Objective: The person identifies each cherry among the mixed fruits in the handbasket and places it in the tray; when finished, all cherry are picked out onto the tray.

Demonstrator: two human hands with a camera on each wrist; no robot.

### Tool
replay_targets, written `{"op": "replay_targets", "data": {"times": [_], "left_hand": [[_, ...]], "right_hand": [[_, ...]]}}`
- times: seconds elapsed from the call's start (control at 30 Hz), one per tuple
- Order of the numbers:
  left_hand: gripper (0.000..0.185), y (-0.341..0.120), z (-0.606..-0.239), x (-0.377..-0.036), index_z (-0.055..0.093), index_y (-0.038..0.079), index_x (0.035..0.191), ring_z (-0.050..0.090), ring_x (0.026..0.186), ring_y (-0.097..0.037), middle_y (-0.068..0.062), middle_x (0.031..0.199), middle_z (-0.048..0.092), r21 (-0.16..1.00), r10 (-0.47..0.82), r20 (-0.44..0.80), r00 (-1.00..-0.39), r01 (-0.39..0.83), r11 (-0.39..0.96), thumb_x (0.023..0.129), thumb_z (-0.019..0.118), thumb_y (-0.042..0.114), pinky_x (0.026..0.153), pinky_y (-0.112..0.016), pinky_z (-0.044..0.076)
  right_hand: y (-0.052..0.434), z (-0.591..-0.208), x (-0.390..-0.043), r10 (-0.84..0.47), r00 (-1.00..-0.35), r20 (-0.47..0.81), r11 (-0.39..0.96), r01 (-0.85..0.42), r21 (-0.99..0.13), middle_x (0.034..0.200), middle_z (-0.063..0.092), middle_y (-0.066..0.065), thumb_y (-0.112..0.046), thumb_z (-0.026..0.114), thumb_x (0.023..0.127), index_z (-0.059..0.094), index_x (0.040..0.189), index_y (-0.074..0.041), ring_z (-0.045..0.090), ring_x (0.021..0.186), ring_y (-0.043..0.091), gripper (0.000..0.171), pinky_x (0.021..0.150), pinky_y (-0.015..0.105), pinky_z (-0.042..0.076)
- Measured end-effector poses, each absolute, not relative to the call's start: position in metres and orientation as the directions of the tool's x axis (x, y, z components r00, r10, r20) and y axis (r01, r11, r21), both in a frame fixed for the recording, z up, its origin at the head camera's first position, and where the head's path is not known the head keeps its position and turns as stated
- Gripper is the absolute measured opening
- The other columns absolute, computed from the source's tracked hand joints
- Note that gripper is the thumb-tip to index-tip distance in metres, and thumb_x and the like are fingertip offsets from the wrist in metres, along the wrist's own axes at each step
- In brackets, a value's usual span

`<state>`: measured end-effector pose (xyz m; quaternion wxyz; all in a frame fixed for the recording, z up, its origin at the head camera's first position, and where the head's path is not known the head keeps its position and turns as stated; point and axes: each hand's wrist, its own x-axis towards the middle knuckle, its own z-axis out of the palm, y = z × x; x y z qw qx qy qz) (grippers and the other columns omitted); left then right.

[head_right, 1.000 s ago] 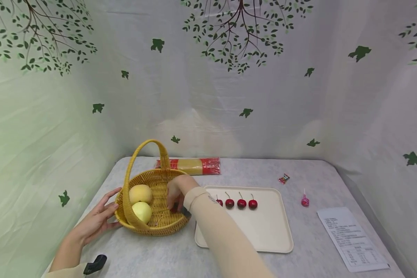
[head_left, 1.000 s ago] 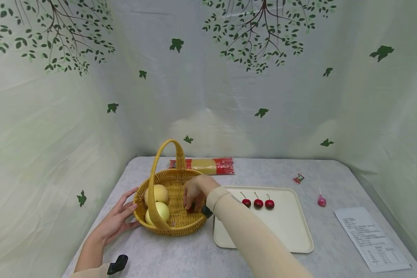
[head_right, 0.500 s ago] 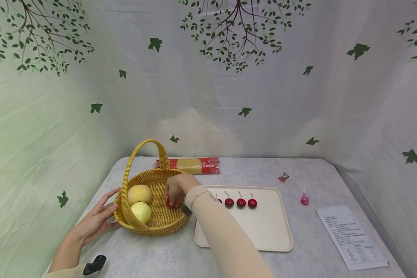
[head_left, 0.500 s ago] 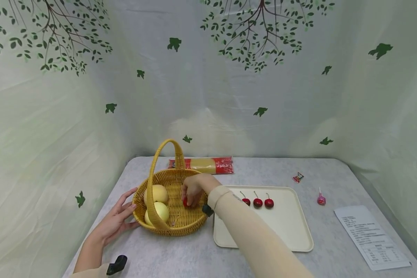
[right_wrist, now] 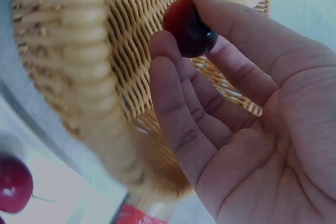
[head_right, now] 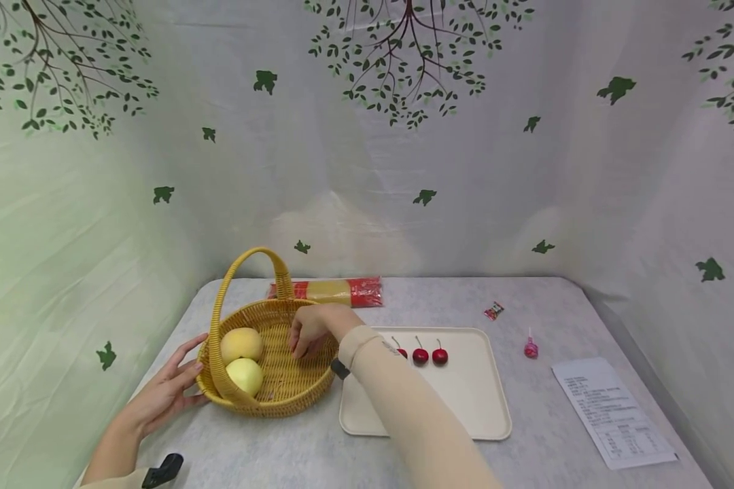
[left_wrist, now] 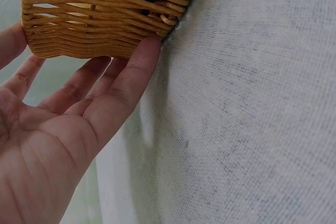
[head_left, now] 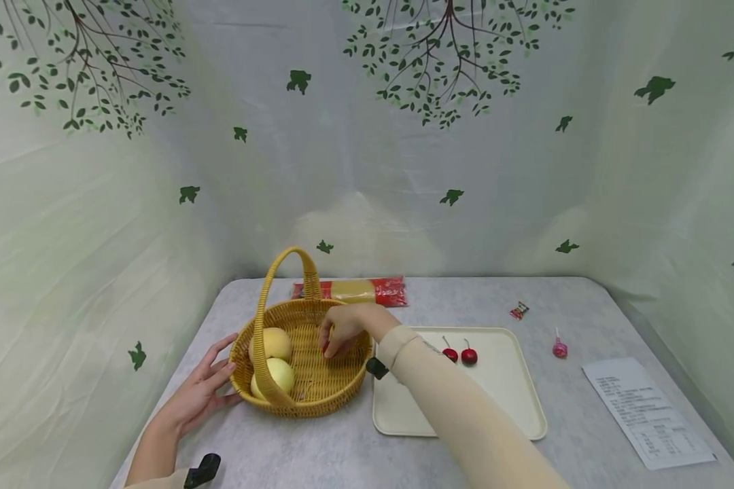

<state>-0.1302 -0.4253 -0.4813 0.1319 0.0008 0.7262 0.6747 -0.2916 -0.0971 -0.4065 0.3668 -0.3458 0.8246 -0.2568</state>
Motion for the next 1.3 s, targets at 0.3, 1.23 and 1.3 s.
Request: {"op": "replay_targets", "data": {"times": [0.3,1.23,1.3], "left_hand": [[0.065,-0.424,-0.481,-0.132,0.008,0.032,0.172,0.062,0.124,0.004,0.022,0.134,0.060,0.981,0.178,-0.186,-0.966,-0.173,0.086,0.118,0.043,0.027,0.099,-0.044,0.059],[0.064,-0.424,-0.488,-0.136,0.008,0.034,0.172,0.062,0.124,0.005,0.023,0.133,0.063,0.989,0.225,-0.146,-0.963,-0.141,0.038,0.119,0.041,0.021,0.095,-0.035,0.060],[0.064,-0.424,-0.489,-0.136,0.008,0.034,0.172,0.063,0.124,0.005,0.022,0.133,0.063,0.991,0.231,-0.137,-0.963,-0.135,0.025,0.119,0.040,0.021,0.095,-0.035,0.060]], "right_hand": [[-0.070,-0.398,-0.295,-0.795,-0.515,-0.321,0.569,-0.449,-0.689,0.093,0.068,-0.001,-0.025,0.083,0.097,0.073,0.106,-0.012,0.065,0.079,0.013,0.019,0.082,0.038,0.059],[0.134,-0.402,-0.279,-0.651,-0.753,-0.095,0.625,-0.461,-0.630,0.111,0.072,0.002,-0.032,0.082,0.098,0.074,0.116,-0.014,0.067,0.096,0.016,0.027,0.085,0.035,0.058],[0.150,-0.406,-0.277,-0.619,-0.781,-0.086,0.643,-0.440,-0.627,0.112,0.072,0.002,-0.033,0.083,0.097,0.074,0.116,-0.015,0.067,0.098,0.016,0.028,0.086,0.036,0.059]]}}
